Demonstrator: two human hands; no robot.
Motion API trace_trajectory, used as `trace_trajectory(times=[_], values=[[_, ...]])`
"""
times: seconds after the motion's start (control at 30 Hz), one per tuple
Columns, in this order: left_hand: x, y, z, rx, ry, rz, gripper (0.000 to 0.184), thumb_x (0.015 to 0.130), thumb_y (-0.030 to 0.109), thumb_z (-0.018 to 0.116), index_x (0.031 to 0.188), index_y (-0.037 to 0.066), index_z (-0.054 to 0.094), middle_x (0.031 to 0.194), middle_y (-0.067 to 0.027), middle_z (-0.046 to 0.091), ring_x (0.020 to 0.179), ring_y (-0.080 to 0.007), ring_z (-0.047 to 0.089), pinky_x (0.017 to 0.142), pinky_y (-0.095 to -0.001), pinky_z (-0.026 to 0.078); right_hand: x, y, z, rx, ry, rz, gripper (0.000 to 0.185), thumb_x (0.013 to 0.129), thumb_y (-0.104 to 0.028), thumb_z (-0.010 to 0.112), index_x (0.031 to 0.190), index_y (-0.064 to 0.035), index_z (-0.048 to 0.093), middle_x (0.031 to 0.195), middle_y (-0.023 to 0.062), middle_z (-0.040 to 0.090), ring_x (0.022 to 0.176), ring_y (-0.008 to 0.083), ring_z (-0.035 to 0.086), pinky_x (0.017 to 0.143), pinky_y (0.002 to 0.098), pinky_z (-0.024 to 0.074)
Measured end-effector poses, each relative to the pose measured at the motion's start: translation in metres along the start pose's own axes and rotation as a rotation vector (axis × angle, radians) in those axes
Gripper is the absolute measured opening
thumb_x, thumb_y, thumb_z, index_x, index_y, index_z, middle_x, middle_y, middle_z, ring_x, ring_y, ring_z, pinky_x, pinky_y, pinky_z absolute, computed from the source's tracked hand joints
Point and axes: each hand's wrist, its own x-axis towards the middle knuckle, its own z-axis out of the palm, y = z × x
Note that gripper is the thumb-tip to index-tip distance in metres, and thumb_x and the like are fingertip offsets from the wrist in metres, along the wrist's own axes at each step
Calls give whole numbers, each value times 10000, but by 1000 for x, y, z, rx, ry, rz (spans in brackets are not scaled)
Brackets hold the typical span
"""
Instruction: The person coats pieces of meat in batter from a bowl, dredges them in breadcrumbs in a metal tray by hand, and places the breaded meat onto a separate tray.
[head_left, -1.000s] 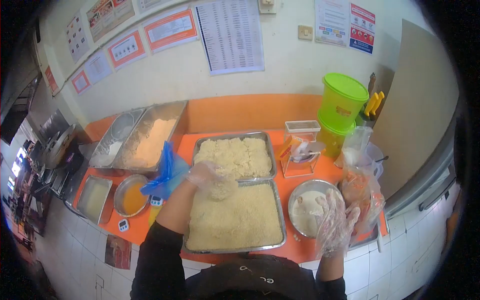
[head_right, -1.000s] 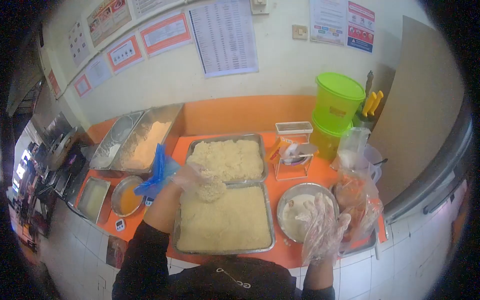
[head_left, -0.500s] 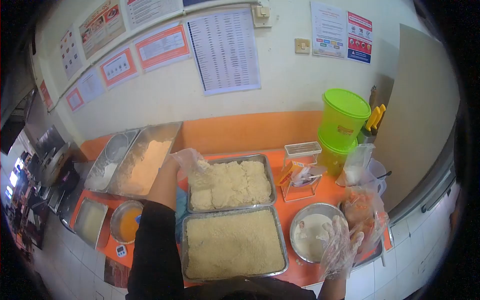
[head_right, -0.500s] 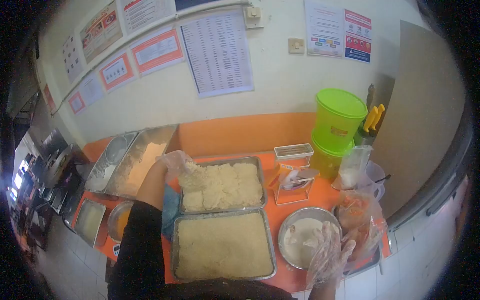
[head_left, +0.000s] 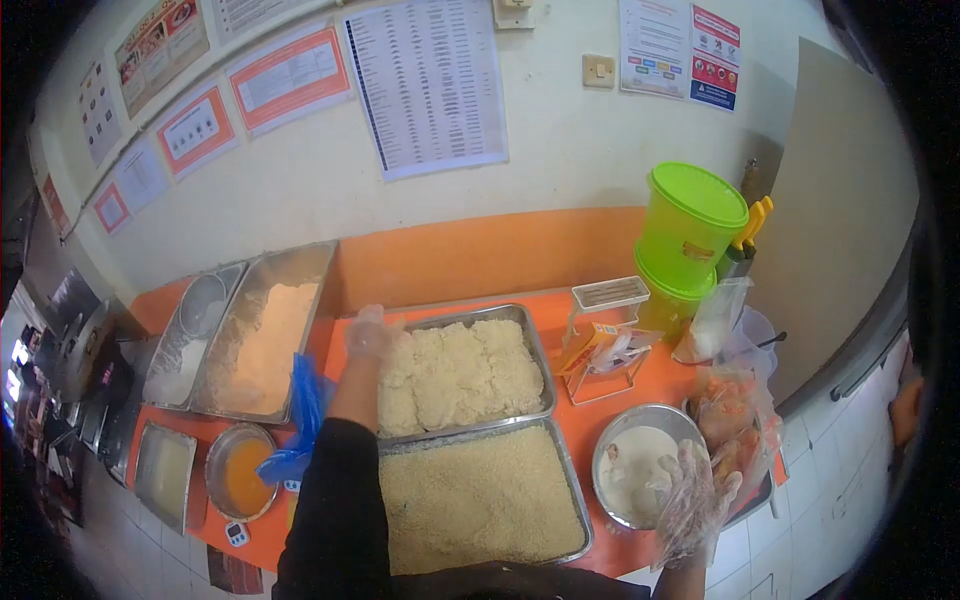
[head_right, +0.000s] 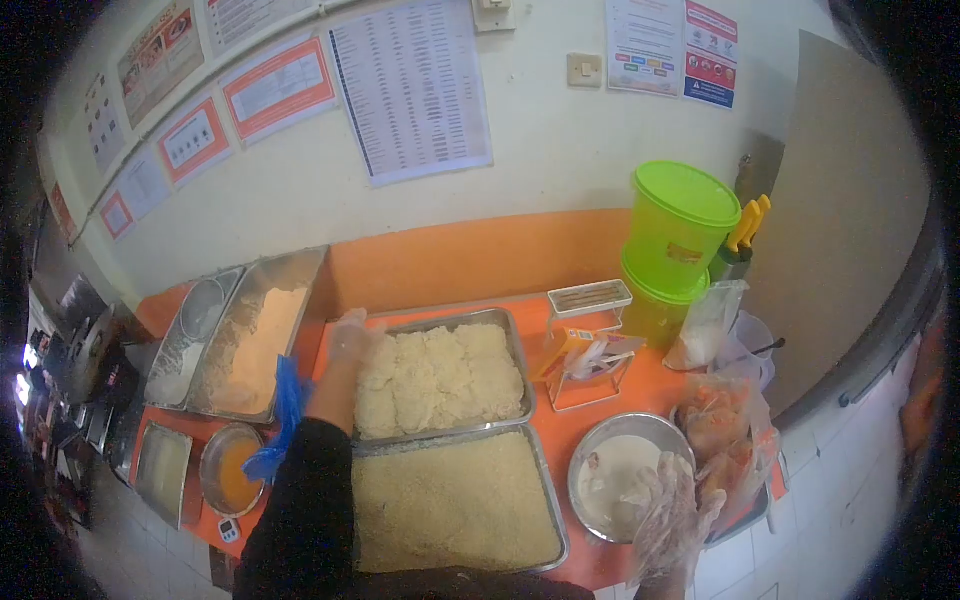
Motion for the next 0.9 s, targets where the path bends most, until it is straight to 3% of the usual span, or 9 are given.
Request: trace_trajectory(times=[0.1, 0.4, 0.47, 0.57, 0.7, 0.77, 0.83, 0.87, 0.9], values=[[-33, 38, 25, 63, -56, -186, 535, 865, 480, 521, 1122, 15, 589, 1123, -178, 616, 1101, -339, 552, 936, -428, 439, 2, 4, 3, -15, -67, 15, 887, 863, -723, 287, 1449, -58, 240, 1485, 132, 255, 1303, 340, 304, 1053, 470, 286], [-40, 17, 53, 16, 69, -39, 405, 849, 417, 518, 900, 34, 639, 918, -137, 649, 951, -327, 584, 846, -478, 442, 12, 14, 12, 55, -72, 61, 861, 858, -727, 298, 1430, -84, 296, 1482, 115, 267, 1270, 338, 340, 1013, 469, 330], [-23, 11, 76, 629, -203, 113, 276, 787, 315, 568, 827, 54, 650, 894, -124, 642, 891, -302, 595, 801, -454, 460, 9, 12, 22, 57, -155, 25, 848, 878, -711, 258, 1432, -70, 297, 1472, 108, 296, 1285, 304, 325, 1036, 423, 288], [-27, 12, 38, 1058, 342, 353, 142, 750, 217, 577, 789, 91, 630, 840, -80, 621, 803, -251, 600, 755, -383, 474, 9, 8, 12, 119, -193, 29, 832, 866, -725, 266, 1458, -140, 269, 1502, 70, 259, 1288, 298, 350, 1003, 467, 354], [-124, 125, 20, 831, 726, 799, 165, 882, 257, 484, 799, 143, 569, 715, -15, 509, 618, -161, 501, 565, -330, 414, 9, 0, 22, 97, -151, 1, 816, 863, -729, 264, 1478, -195, 222, 1542, 41, 171, 1347, 296, 287, 1074, 484, 277], [-191, 176, -16, 693, 839, 994, 231, 966, 295, 424, 811, 164, 534, 644, 17, 440, 519, -120, 439, 452, -310, 376, 19, 3, 20, 86, -57, -49, 864, 812, -777, 320, 1473, -226, 243, 1496, -4, 278, 1270, 265, 381, 1010, 515, 315], [-250, 227, -73, -383, -125, 1105, 273, 906, 354, 532, 919, 88, 595, 736, -88, 557, 647, -206, 560, 587, -346, 455, 22, 0, 19, 198, -75, -93, 851, 814, -772, 324, 1469, -233, 256, 1487, -7, 291, 1260, 272, 387, 1010, 522, 305], [-279, 252, -101, -787, -453, 957, 349, 876, 383, 587, 973, 51, 626, 782, -140, 616, 711, -249, 621, 655, -364, 495, 23, 0, 20, 255, -93, -106, 844, 816, -770, 326, 1467, -237, 262, 1482, -9, 297, 1255, 275, 390, 1010, 526, 300], [-295, 269, -115, -697, -732, 665, 379, 869, 385, 596, 965, 19, 615, 830, -131, 640, 706, -265, 626, 654, -386, 501, 22, 3, 28, 343, -161, -128, 795, 832, -749, 328, 1441, -238, 312, 1457, 4, 329, 1240, 289, 400, 1016, 534, 301]])
